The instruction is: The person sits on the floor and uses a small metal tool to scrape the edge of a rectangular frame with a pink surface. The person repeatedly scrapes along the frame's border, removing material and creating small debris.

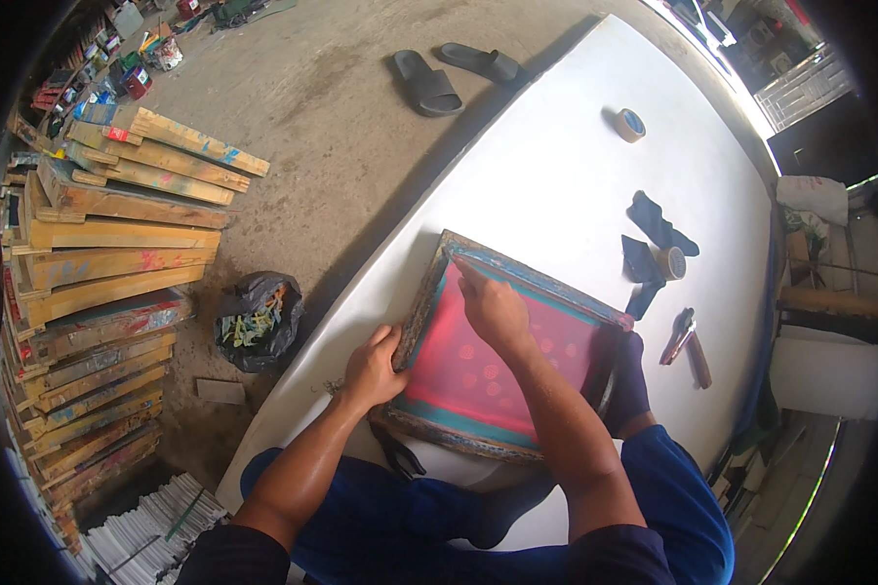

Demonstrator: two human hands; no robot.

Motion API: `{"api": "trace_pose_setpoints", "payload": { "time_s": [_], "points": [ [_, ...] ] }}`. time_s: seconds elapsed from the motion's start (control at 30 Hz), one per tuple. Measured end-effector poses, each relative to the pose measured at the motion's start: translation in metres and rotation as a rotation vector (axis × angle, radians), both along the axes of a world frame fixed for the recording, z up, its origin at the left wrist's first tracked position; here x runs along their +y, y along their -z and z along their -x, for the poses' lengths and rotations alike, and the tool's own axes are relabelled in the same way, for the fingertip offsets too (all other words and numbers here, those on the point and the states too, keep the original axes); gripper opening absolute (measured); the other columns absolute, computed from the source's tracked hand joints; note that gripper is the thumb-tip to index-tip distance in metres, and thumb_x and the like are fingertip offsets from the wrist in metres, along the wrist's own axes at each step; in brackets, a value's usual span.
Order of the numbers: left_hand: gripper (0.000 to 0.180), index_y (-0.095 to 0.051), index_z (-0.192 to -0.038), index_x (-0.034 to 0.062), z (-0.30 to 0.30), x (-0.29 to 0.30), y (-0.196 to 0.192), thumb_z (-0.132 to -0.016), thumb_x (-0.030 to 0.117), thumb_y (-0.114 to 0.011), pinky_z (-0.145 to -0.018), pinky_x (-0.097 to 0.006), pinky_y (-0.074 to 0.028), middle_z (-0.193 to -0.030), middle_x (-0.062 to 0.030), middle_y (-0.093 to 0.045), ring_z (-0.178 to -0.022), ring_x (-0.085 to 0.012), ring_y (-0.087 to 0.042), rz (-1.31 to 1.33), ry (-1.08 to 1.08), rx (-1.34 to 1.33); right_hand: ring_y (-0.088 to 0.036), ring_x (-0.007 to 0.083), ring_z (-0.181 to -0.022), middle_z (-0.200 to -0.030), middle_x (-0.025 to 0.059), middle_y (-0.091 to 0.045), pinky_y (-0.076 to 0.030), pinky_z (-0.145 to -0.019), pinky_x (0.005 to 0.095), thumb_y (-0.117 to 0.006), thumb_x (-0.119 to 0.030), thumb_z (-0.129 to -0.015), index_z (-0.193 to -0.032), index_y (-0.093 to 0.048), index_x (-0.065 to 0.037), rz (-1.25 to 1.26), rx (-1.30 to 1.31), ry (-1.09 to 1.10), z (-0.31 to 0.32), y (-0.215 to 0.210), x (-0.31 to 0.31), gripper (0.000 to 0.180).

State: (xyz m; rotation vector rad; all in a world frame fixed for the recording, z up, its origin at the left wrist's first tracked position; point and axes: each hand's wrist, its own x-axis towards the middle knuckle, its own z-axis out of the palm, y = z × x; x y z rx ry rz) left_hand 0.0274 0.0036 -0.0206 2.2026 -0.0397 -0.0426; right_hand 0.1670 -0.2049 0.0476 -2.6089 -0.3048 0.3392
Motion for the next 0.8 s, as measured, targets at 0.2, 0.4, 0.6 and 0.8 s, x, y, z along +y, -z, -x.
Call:
{"api": "trace_pose_setpoints", "payload": {
  "time_s": [0.2, 0.4, 0.6, 0.8],
  "points": [
    [0.080, -0.058, -0.143, -0.0036, 0.000, 0.002, -0.002, -0.070, 0.014, -0.084, -0.090, -0.049, -0.059, -0.125, -0.0200, -0.065, -0.110, -0.0437, -0.069, -0.024, 0.014, -0.008, -0.073, 0.0481, -0.098, -0.112, 0.0259, -0.076, -0.058, -0.086, 0.0577, -0.057, -0.027, -0.106, -0.150, -0.063, -0.023, 0.082, -0.049, -0.073, -0.010, -0.003, 0.004, 0.044],
    [0.078, -0.058, -0.142, -0.0041, 0.000, 0.003, -0.004, -0.070, 0.013, -0.083, -0.090, -0.049, -0.059, -0.125, -0.0197, -0.065, -0.110, -0.0434, -0.068, 0.001, 0.015, 0.006, -0.077, 0.0386, -0.100, -0.112, 0.0224, -0.078, -0.059, -0.086, 0.0452, -0.060, -0.025, -0.108, -0.151, -0.062, -0.018, -0.201, 0.477, 0.172, -0.024, -0.026, 0.006, 0.044],
    [0.075, -0.058, -0.141, -0.0027, -0.001, 0.000, -0.001, -0.071, 0.014, -0.083, -0.088, -0.050, -0.058, -0.121, -0.0197, -0.064, -0.108, -0.0440, -0.068, 0.000, 0.014, 0.005, -0.072, 0.0495, -0.105, -0.119, 0.0294, -0.073, -0.058, -0.091, 0.0500, -0.059, -0.026, -0.107, -0.146, -0.066, -0.014, -0.274, 0.009, 0.030, 0.000, 0.016, -0.005, 0.041],
    [0.075, -0.058, -0.141, -0.0026, 0.001, 0.002, 0.001, -0.072, 0.015, -0.083, -0.087, -0.050, -0.058, -0.120, -0.0199, -0.064, -0.108, -0.0446, -0.068, 0.002, 0.009, 0.014, -0.069, 0.0502, -0.109, -0.116, 0.0270, -0.073, -0.056, -0.094, 0.0556, -0.058, -0.030, -0.107, -0.143, -0.068, -0.018, -0.155, 0.054, 0.028, 0.009, 0.001, -0.001, 0.039]
  ]
}}
